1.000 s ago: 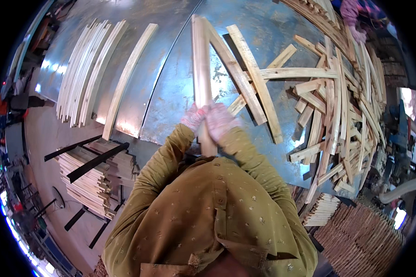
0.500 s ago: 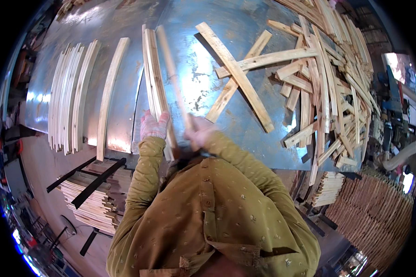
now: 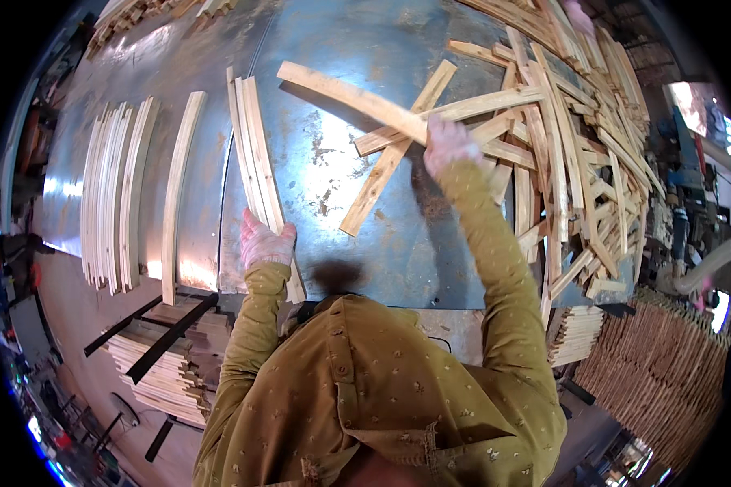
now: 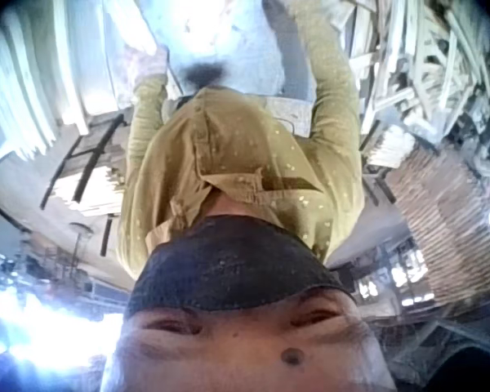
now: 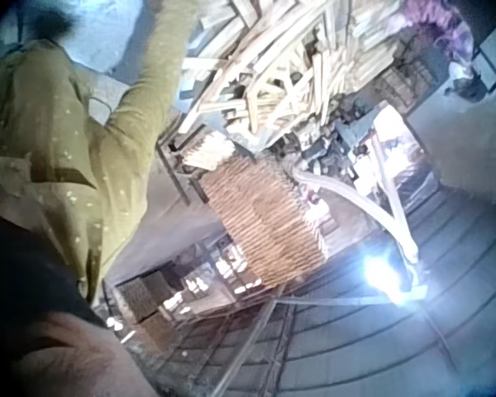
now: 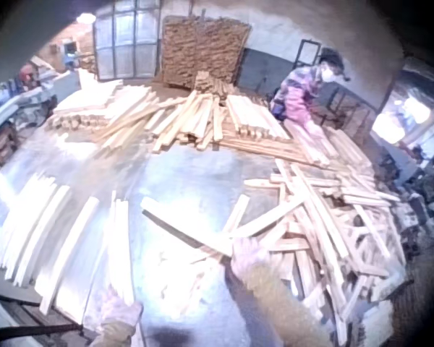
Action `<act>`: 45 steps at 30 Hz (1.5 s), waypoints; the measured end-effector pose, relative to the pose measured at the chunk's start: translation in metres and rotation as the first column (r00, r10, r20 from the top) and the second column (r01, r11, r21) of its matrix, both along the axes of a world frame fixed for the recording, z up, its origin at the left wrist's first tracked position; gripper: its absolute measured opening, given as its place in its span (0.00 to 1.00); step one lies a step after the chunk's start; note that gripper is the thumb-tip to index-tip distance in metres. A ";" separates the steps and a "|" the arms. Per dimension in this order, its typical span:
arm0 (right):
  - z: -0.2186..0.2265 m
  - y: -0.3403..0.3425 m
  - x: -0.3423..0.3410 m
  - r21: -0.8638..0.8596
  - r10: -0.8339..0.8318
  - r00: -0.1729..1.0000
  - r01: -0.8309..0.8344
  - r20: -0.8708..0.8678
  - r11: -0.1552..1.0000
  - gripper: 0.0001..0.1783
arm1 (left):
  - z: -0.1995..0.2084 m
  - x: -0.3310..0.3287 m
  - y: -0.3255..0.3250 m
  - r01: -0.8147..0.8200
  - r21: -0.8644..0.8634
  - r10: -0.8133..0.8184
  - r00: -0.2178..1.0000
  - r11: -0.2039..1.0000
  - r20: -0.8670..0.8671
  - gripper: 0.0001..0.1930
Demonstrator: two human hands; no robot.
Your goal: The person sorts thin wooden planks on a metal table, picking them up individually or in small groups, inspecting them, and stacking them into neat piles. The person repeatedly moves planks from a disorganized pile to organized stacks.
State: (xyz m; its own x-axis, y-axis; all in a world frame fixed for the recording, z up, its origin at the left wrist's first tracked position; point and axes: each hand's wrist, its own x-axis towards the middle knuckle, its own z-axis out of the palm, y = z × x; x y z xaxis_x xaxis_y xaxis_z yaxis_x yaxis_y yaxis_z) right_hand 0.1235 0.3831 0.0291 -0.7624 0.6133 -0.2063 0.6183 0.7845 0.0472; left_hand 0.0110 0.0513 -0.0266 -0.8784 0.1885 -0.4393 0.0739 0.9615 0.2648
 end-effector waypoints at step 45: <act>-0.041 -0.146 -0.051 -0.719 -0.674 0.710 0.358 -0.203 0.595 0.42 | 0.026 -0.011 -0.001 0.121 -0.079 -0.112 0.987 0.990 0.115 0.60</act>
State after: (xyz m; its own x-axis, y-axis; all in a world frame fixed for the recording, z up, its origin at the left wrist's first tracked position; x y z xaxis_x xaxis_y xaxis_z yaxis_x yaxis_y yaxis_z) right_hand 0.0729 0.2368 -0.0118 -0.4466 0.7883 -0.4232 0.7490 0.0707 -0.6588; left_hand -0.0004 0.0499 -0.0010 -0.7979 0.2443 -0.5511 0.1615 0.9674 0.1950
